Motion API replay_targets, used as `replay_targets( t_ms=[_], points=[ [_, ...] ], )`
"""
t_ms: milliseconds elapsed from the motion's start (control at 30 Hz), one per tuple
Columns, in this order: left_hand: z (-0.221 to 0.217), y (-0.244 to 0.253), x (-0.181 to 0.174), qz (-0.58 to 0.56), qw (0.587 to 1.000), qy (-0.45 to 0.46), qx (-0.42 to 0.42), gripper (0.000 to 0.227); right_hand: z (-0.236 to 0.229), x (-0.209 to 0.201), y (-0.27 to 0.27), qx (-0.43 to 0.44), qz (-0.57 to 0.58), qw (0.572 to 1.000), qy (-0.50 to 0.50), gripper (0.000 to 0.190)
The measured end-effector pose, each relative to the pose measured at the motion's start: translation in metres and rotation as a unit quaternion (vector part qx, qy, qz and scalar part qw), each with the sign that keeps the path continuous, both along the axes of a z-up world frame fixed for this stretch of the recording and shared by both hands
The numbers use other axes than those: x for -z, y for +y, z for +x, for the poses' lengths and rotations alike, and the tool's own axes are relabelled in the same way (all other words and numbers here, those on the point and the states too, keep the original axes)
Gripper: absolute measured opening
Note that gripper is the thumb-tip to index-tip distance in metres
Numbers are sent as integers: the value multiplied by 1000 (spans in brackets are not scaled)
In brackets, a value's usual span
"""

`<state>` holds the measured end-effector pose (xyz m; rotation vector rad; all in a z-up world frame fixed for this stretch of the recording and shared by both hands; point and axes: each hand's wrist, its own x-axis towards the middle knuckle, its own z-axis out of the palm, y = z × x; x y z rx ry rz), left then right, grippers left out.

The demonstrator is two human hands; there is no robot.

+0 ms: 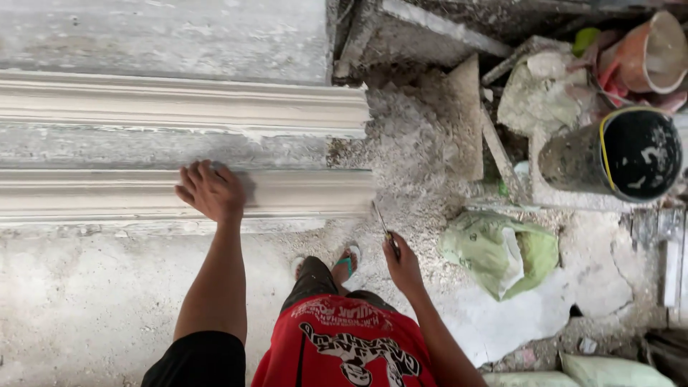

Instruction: Shaping and smoothing a plaster cornice molding using specialized scrapers and putty knives.

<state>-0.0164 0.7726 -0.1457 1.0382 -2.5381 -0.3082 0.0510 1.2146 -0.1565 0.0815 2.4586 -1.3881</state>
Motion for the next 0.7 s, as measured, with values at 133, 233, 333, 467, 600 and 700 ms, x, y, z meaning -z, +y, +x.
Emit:
replay_targets(
  t_ms=[133, 233, 333, 467, 600, 700],
  points=[
    [-7, -2, -3, 0, 1000, -1, 10, 38, 3, -14, 25, -2, -8, 999, -51, 46],
    [-2, 4, -5, 4, 1000, -9, -5, 36, 20, -10, 47, 4, 13, 996, -84, 46],
    [-4, 3, -4, -4, 1000, -4, -7, 34, 18, -4, 35, -15, 16, 990, -136, 48],
    [-4, 4, -5, 0, 1000, -20, -11, 32, 1, -1, 15, -17, -20, 996, -80, 47],
    [-7, 4, -9, 2, 1000, -25, -8, 33, -6, -33, 36, -24, 34, 987, -154, 49],
    [-6, 5, -11, 9, 999, -23, -21, 32, 12, -11, 57, -27, 11, 994, -102, 49]
  ],
)
